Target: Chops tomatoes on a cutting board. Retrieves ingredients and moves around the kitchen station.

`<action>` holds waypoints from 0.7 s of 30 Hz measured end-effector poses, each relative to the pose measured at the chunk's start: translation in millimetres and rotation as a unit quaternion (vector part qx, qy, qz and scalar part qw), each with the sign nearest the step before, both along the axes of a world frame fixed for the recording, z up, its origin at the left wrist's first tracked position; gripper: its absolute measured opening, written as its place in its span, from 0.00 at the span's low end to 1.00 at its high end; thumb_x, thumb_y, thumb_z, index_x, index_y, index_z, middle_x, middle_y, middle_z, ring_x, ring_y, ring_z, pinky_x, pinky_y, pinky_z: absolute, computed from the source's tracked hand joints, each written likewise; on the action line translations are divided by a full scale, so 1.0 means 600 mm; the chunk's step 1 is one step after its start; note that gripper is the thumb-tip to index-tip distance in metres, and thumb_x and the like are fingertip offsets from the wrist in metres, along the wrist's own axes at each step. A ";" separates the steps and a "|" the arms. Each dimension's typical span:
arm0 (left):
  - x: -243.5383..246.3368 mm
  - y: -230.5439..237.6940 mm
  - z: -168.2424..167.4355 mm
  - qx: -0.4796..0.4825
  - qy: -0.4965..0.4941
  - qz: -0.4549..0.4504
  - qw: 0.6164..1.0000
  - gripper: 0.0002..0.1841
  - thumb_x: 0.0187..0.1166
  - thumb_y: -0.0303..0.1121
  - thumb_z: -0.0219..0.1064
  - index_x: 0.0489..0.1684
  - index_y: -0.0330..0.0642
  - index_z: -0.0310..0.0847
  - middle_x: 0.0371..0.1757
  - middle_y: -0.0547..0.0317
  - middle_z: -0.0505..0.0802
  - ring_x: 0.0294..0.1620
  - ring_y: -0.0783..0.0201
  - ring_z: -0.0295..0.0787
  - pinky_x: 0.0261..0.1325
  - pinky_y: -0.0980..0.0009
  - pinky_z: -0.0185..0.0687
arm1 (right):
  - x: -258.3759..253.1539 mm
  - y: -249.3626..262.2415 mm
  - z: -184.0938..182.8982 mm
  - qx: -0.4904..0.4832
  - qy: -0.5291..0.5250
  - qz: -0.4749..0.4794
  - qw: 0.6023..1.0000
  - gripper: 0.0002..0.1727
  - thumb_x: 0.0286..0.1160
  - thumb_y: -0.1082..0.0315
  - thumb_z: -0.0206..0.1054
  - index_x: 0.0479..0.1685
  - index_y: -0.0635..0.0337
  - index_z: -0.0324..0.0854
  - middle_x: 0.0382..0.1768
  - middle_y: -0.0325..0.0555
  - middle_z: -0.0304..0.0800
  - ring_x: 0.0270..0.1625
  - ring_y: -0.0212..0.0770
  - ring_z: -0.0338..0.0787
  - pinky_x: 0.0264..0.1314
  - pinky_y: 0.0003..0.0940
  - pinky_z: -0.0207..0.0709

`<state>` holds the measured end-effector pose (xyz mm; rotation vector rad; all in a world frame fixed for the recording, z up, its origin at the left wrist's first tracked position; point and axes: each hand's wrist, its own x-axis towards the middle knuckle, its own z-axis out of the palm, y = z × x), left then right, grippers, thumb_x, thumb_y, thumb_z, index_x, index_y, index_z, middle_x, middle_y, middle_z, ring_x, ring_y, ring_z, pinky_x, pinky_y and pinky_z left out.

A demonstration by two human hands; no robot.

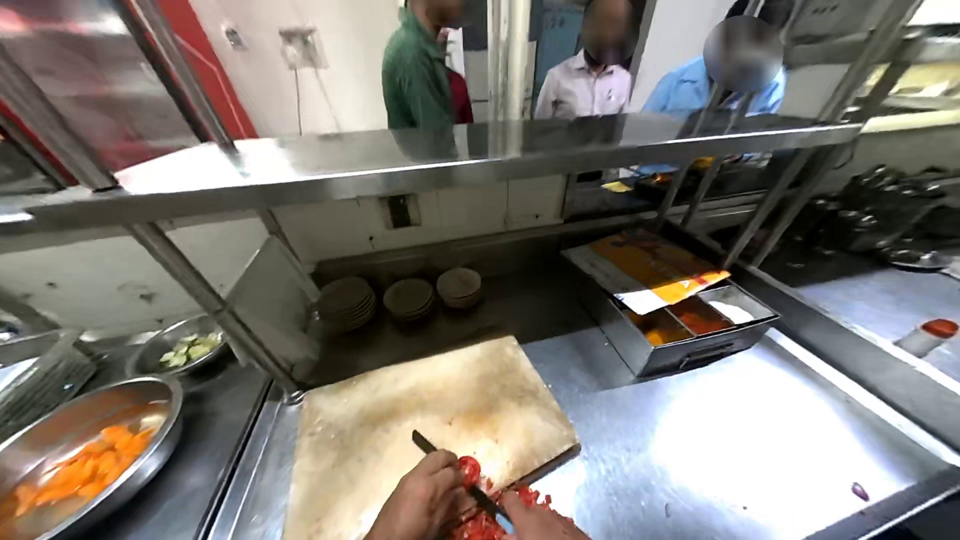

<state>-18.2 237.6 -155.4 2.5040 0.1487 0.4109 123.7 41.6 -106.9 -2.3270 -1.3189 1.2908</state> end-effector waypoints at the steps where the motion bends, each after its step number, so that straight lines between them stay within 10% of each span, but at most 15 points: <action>1: -0.004 0.001 0.002 -0.005 0.001 0.002 1.000 0.09 0.81 0.30 0.68 0.45 0.35 0.93 0.55 0.43 0.93 0.61 0.50 0.90 0.69 0.58 0.85 | 0.003 0.001 -0.001 0.010 0.002 -0.007 1.000 0.28 0.93 0.52 0.52 0.84 0.58 0.64 0.55 0.70 0.90 0.59 0.70 0.91 0.61 0.70 0.79; 7: -0.009 0.008 -0.017 -0.082 0.013 0.024 0.996 0.10 0.79 0.30 0.68 0.49 0.32 0.91 0.77 0.36 0.81 0.78 0.42 0.78 0.82 0.51 0.72 | 0.035 -0.063 -0.017 0.061 0.028 -0.110 0.992 0.27 0.92 0.54 0.55 0.80 0.61 0.66 0.46 0.67 0.90 0.49 0.66 0.92 0.54 0.66 0.81; 14: 0.010 -0.011 -0.035 -0.027 -0.021 0.024 0.999 0.17 0.80 0.37 0.69 0.60 0.37 0.88 0.65 0.43 0.91 0.71 0.51 0.86 0.77 0.57 0.79 | 0.019 -0.082 -0.080 0.050 0.057 -0.101 0.992 0.28 0.90 0.54 0.57 0.82 0.59 0.66 0.46 0.64 0.91 0.46 0.62 0.93 0.54 0.63 0.84; 21: 0.022 -0.016 -0.034 0.021 -0.031 0.017 0.999 0.13 0.81 0.39 0.68 0.44 0.38 0.89 0.61 0.44 0.91 0.66 0.51 0.88 0.71 0.59 0.83 | 0.025 -0.121 -0.018 0.010 0.012 -0.071 0.997 0.28 0.91 0.53 0.56 0.83 0.59 0.64 0.44 0.64 0.91 0.47 0.64 0.94 0.54 0.63 0.84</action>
